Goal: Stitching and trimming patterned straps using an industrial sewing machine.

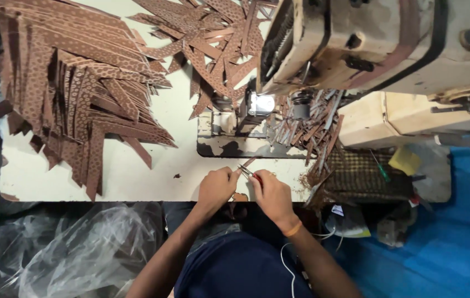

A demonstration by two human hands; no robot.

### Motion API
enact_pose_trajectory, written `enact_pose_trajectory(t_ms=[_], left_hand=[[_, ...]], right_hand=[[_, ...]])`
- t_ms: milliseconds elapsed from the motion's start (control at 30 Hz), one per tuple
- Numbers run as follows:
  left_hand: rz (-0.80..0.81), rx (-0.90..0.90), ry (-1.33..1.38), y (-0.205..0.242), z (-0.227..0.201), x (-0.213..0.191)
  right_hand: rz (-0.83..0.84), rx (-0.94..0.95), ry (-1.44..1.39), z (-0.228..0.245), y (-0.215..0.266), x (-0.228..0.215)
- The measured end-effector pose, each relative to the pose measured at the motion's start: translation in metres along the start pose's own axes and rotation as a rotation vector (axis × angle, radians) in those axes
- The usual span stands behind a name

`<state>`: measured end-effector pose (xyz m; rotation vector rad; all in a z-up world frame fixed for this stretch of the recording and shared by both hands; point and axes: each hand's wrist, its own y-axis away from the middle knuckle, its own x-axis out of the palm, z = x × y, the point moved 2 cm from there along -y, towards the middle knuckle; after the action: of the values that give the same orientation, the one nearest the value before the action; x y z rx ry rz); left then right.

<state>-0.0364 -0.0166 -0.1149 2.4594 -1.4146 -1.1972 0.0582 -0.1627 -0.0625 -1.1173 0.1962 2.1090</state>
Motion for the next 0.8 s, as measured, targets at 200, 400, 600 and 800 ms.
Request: enact_pose_trajectory(t_ms=[200, 400, 600, 800], left_hand=[[-0.021, 0.025, -0.039, 0.005, 0.016, 0.004], [-0.069, 0.076, -0.218, -0.001, 0.019, 0.012], [-0.078, 0.077, -0.239, 0.0, 0.018, 0.01], [-0.031, 0.064, -0.278, 0.003, 0.016, 0.011]], right_hand=[[0.059, 0.03, 0.117, 0.0, 0.0, 0.009], [0.102, 0.099, 0.203, -0.009, 0.001, 0.009], [0.026, -0.137, 0.158, -0.007, 0.006, 0.015], [0.1, -0.123, 0.192, 0.0, 0.009, 0.017]])
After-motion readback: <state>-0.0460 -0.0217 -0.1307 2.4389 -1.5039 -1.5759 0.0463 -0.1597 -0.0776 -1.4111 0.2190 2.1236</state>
